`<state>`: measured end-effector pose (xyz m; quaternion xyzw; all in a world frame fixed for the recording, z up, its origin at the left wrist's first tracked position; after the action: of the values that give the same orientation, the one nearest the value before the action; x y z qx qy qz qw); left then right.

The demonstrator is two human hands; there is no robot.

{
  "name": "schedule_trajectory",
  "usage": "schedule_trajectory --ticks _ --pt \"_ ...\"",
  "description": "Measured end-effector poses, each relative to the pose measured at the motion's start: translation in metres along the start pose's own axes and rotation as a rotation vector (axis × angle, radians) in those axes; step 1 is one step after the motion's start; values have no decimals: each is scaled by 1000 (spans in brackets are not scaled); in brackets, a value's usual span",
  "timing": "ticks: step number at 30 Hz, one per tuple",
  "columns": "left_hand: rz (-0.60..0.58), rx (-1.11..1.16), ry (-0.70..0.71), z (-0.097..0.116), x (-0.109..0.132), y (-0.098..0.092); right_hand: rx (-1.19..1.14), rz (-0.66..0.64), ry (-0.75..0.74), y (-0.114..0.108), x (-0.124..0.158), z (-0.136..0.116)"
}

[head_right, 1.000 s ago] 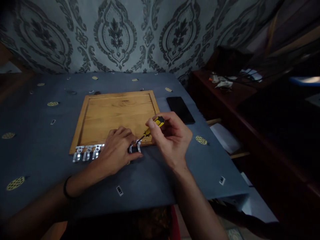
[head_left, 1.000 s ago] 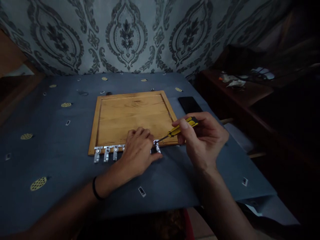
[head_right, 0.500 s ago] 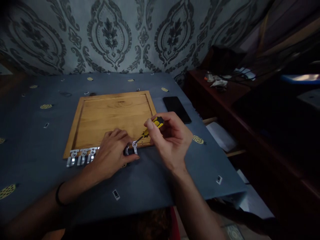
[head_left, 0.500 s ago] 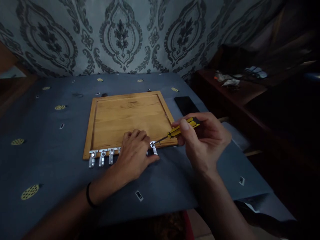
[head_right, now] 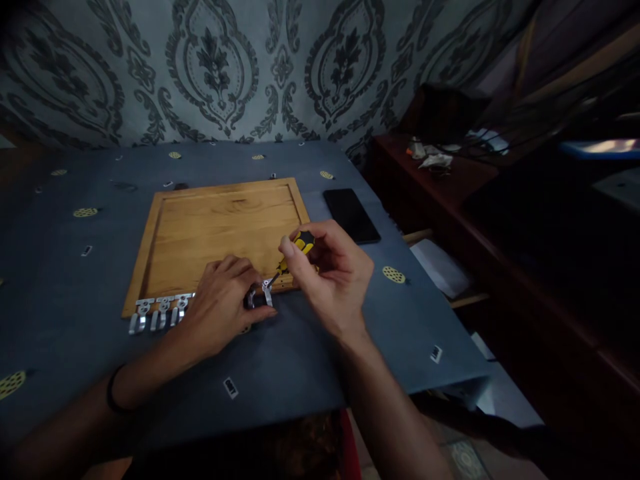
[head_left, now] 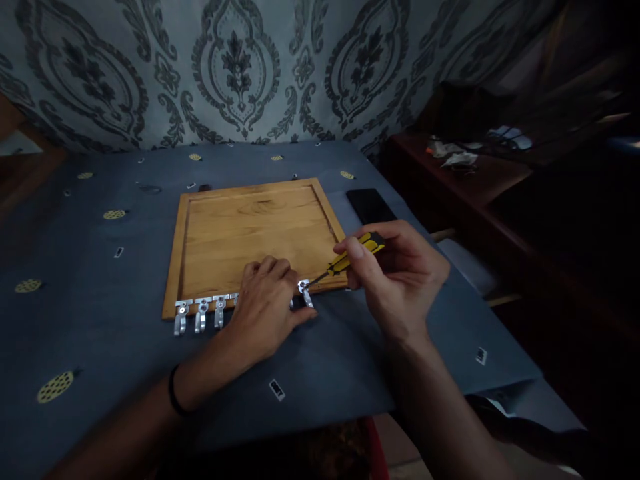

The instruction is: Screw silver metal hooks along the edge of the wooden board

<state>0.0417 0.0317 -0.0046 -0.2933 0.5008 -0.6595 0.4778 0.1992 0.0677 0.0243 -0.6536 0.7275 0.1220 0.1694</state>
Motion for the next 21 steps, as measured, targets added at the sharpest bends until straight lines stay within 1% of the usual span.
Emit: schedule_trajectory --ticks 6,13,16,21 --pt "-1 0 0 0 0 -1 -45 -61 13 0 -1 1" --pt "5 1 -12 0 0 1 -102 -238 -44 -7 -3 7" --pt "-6 -8 -7 0 0 1 -96 -237 -35 -7 -3 6" --pt "-14 1 0 -1 -1 2 -125 -163 -2 0 -4 1"
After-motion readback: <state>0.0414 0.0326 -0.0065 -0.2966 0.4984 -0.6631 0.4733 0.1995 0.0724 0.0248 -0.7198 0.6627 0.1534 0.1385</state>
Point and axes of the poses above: each hand's wrist, its own x-axis away from the middle knuckle, its own y-axis out of the palm, z = x × y, the point moved 2 cm from there along -x, towards the middle knuckle, and after that the axes turned 5 degrees about y, right-handed, at the moved point
